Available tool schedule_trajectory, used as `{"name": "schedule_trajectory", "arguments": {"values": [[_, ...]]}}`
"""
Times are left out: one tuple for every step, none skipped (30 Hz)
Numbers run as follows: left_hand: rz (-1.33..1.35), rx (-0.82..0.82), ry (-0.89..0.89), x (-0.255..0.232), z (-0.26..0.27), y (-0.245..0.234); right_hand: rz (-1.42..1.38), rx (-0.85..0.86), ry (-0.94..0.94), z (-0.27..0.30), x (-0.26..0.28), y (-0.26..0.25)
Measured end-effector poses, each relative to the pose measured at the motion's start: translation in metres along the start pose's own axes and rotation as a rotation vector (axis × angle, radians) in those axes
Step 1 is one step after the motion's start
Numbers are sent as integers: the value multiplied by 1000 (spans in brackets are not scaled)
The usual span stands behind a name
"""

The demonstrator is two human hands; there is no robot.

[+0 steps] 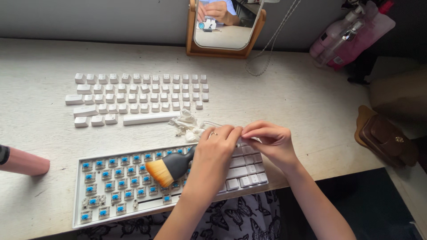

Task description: The person places white keycaps onto a mechanical keyboard base one by one. They use a brush to clean the switches and a keycap puller to adjust the placement of the keys. The person works methodically across the keyboard, ensuring each keycap is properly seated.

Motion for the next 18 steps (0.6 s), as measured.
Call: {"name": "schedule_trajectory", "arguments": {"values": [[100,69,-41,2,2,2,-50,-8,20,1,1,-2],[108,-38,-23,2,5,-5,-61,-46,-1,1,5,-3],[115,-145,-4,1,10,-13,-71,-83,-22,1,11,-2],[124,-250,10,-2,18,-20,-83,-117,-38,1,17,0],[211,-297,-64,2,29,-27,69,-97,-60,-1,25,8],[299,-345,-139,5,42,-35,221,-78,-82,-3,32,17],[387,-392,-214,9,55,-41,374,-59,-106,-6,40,29],[382,-425,-285,11,68,-46,452,32,-208,-7,48,47],[377,-458,-356,13,80,-51,529,123,-310,-7,53,70],[370,-492,-422,15,90,-55,606,213,-416,-7,60,91],[368,-505,-454,14,99,-59,662,216,-431,-6,65,102],[367,-519,-479,15,106,-62,721,214,-449,-4,70,111],[366,-533,-504,14,113,-65,781,211,-467,-2,75,118],[359,-542,-514,13,119,-67,780,178,-430,0,78,120],[351,-551,-525,11,124,-68,779,145,-392,3,80,121],[348,-559,-530,10,126,-68,781,107,-353,7,82,118],[390,-592,-504,9,124,-66,655,53,-315,12,83,112],[436,-613,-479,8,124,-64,526,-6,-269,21,82,107]]}}
Point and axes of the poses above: each hand's wrist, its own z-axis away from the middle knuckle, its own y-axis out of the palm, x = y × z, the point moved 4 cm from there along -z, towards the middle knuckle, and after that the axes turned 12 degrees about y, right-handed, at the moved point
